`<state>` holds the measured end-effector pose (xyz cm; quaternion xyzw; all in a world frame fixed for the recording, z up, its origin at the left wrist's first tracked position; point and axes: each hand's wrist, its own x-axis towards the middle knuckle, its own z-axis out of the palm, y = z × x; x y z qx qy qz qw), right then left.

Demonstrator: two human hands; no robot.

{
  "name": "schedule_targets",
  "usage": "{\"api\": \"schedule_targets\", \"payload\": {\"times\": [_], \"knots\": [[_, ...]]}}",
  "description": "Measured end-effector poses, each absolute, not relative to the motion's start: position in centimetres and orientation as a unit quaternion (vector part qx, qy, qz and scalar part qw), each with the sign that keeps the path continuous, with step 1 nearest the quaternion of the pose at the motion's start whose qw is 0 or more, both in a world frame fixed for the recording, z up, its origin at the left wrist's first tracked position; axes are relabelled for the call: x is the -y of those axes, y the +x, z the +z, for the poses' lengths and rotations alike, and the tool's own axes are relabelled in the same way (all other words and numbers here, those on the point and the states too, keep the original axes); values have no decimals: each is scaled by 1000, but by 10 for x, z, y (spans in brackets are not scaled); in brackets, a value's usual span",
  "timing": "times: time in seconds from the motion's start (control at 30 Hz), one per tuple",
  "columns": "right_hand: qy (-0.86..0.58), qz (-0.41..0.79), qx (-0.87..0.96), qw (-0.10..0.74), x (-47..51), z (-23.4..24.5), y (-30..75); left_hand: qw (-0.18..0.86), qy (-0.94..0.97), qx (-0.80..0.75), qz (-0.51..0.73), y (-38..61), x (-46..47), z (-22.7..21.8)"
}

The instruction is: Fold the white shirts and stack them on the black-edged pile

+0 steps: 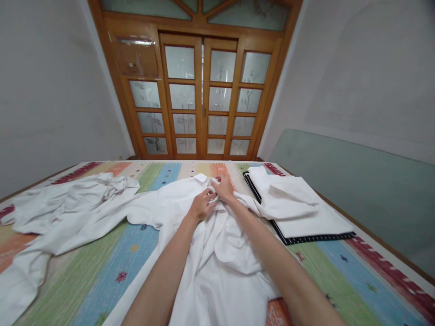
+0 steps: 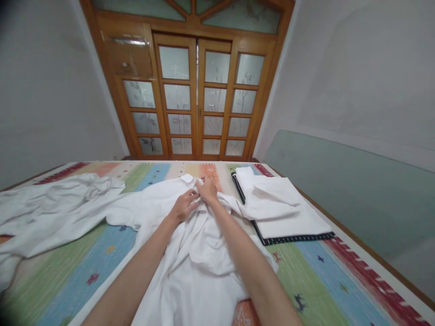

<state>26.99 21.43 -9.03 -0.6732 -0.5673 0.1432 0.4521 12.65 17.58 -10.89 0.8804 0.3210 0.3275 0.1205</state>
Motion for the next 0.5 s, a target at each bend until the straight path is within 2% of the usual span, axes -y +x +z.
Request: {"api": "schedule_targets", "payload": {"times": [0.1,0.23,0.37,0.5], "knots": [[-679,226,500,487,-222,-110,286,162,851,-355,351,127,-180,-111],[-642,340,412,550,-229,-128,303,142,792,-467,367,131,-183,-109],[-615,366,392,578,-232,-133,306,95,744,-571,333,133,-184,-105],[-587,372,412,589,-231,-132,308,83,726,-607,312,135,-185,-105]]}}
